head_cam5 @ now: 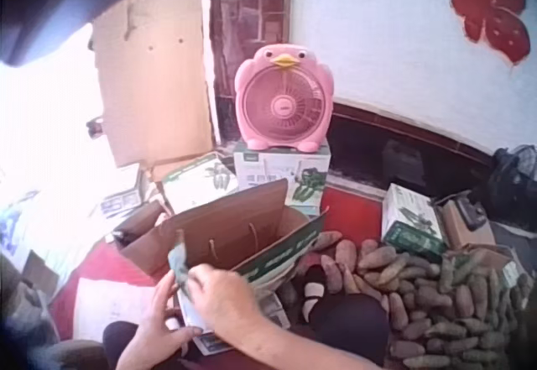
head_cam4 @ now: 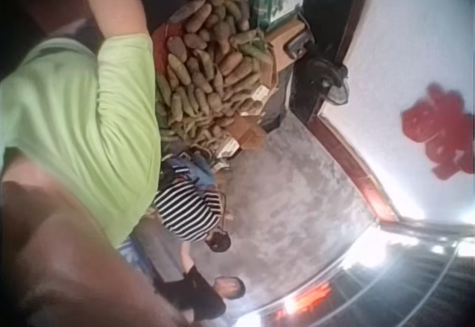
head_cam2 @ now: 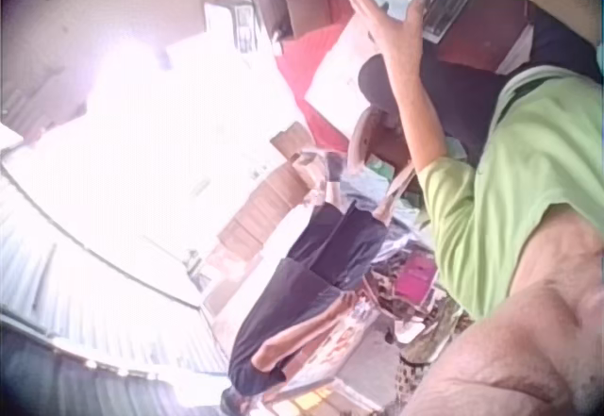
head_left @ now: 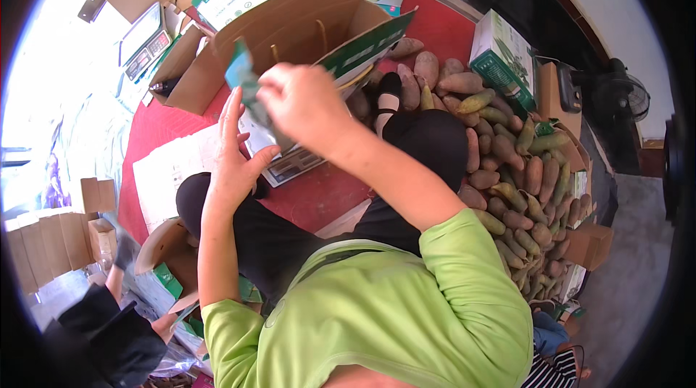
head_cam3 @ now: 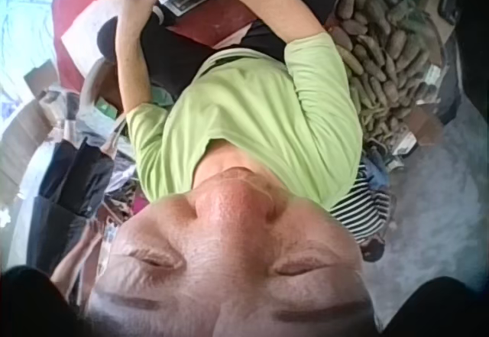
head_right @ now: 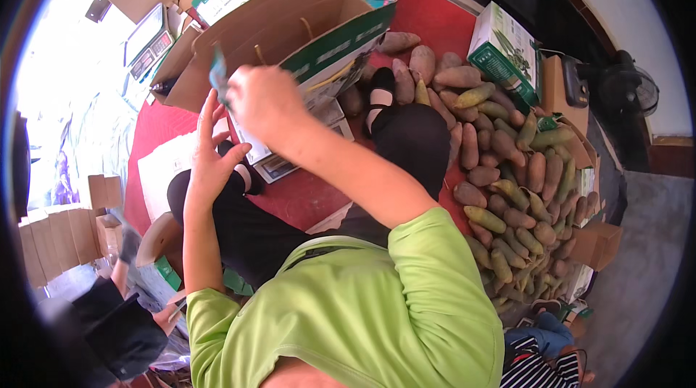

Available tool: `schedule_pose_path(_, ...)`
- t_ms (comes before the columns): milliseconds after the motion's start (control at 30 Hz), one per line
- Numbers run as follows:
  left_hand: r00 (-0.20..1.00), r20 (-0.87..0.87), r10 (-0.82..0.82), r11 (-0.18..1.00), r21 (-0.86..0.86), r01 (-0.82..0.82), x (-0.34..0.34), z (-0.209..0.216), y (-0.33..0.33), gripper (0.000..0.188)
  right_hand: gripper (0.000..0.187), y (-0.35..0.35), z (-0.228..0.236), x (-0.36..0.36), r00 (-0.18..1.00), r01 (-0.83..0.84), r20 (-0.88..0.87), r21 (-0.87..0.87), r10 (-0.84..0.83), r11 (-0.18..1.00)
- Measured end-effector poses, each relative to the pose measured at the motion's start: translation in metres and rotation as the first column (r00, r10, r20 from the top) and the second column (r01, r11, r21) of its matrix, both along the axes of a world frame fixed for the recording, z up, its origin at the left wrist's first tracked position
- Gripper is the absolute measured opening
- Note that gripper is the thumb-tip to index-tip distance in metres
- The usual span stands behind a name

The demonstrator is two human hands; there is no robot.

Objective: Sorting and packing green radishes into boxes in a warehouse environment.

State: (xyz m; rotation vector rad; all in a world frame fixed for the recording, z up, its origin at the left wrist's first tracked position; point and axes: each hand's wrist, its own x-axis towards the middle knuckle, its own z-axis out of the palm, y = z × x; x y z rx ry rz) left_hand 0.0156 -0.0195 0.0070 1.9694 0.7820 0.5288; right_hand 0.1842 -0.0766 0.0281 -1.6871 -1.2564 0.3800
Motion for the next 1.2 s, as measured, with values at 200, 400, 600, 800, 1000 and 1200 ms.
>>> schedule_pose_path(200, 0.986, -0.080, 0.148, 0.979, 0.157, -0.134, -0.019, -0.012, -0.007, 0.091, 0.050, -0.024, 0.003, 0.006, 0.963, -0.156, 0.193, -0.159, 0.186, 0.975)
schedule_pose_path(400, 0.970, -0.133, 0.204, 0.835, 0.541, -0.102, -0.018, -0.005, -0.014, 0.082, 0.042, -0.048, -0.025, 0.076, 0.804, 0.041, 0.581, -0.269, 0.128, 0.962)
schedule_pose_path(600, 0.925, -0.314, 0.215, 0.625, 0.772, 0.116, 0.008, 0.011, -0.022, 0.083, 0.017, -0.025, -0.027, 0.062, 0.664, 0.255, 0.747, -0.212, -0.012, 0.943)
schedule_pose_path(800, 0.888, -0.446, 0.115, 0.789, 0.584, 0.191, 0.024, 0.007, -0.009, 0.075, 0.017, -0.040, -0.014, 0.029, 0.747, 0.201, 0.664, -0.229, 0.002, 0.952)
schedule_pose_path(1000, 0.825, -0.564, 0.049, 0.755, 0.562, 0.339, 0.030, -0.002, 0.008, 0.024, 0.012, -0.059, -0.018, 0.033, 0.830, 0.200, 0.540, -0.059, -0.137, 0.978)
schedule_pose_path(1200, 0.845, -0.512, 0.154, 0.650, 0.697, 0.304, 0.026, -0.004, 0.010, 0.007, 0.012, -0.117, -0.018, 0.122, 0.915, 0.300, 0.199, 0.244, -0.351, 0.922)
